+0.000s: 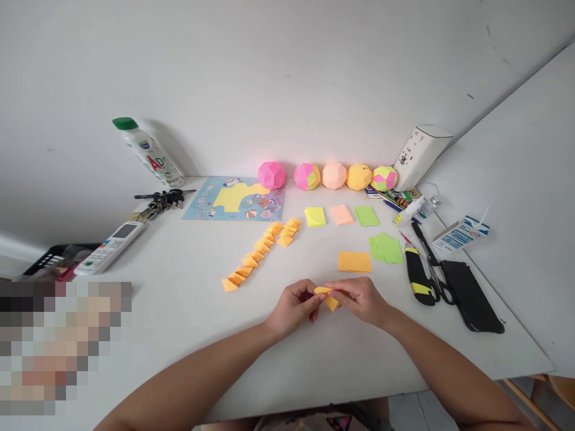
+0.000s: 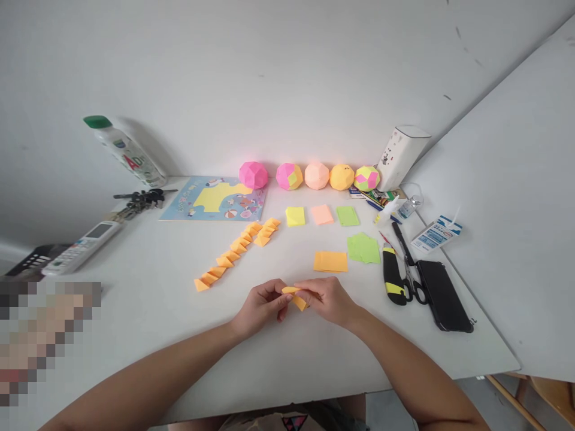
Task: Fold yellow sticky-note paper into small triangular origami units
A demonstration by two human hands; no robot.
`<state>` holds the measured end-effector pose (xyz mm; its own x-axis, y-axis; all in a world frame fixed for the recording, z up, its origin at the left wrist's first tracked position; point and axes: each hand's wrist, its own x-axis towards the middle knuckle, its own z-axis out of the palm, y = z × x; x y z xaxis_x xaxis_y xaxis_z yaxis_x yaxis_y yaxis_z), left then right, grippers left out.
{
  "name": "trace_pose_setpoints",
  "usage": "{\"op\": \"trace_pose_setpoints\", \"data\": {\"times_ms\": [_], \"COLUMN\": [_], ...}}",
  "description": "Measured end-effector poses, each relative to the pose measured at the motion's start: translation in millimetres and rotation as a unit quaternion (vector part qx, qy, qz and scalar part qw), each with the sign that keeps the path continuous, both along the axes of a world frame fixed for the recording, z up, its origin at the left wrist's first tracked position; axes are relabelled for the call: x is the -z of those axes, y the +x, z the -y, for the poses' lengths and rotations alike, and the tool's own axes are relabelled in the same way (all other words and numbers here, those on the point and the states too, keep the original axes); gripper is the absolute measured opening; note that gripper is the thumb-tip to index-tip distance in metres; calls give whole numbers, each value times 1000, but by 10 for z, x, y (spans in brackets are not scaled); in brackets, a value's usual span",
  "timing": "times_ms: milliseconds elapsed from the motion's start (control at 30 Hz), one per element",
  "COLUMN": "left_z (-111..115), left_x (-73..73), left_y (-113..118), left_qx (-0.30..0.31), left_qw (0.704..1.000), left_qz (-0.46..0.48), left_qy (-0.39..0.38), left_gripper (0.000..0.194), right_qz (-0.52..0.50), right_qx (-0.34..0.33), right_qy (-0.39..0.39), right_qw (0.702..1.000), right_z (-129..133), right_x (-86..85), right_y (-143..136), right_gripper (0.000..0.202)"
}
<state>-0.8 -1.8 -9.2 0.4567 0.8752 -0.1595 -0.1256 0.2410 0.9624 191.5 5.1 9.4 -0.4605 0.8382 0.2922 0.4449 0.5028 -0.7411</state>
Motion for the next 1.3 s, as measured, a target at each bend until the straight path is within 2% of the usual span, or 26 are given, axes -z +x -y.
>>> {"op": "trace_pose_setpoints", "data": {"times_ms": [267, 433, 633, 800, 1300], "left_z": [9, 10, 5, -4, -11], "left_x": [4, -40, -35, -1, -58], "left_y": [-5, 6, 21, 20, 9], "left_qx": [-2, -13, -37, -45, -23], "left_qw": [1000, 1000, 998, 997, 999], "left_qz": [0, 8, 18, 42, 11], "left_qy": [0, -12, -45, -51, -33], "left_gripper": [28, 30, 32, 34, 32], "right_qz": [15, 9, 3, 6, -2], "right_qx": [-11, -47, -49, -56, -51], "right_qy": [-22, -81, -126, -137, -140], "right_qw": [1000, 996, 991, 989, 989], "right_z": [3, 15, 23, 25, 26], "right_x": [-23, -52, -125, -181, -170], "right_y": [-5, -7, -17, -29, -44], "right_gripper": [25, 26, 28, 31, 34]}}
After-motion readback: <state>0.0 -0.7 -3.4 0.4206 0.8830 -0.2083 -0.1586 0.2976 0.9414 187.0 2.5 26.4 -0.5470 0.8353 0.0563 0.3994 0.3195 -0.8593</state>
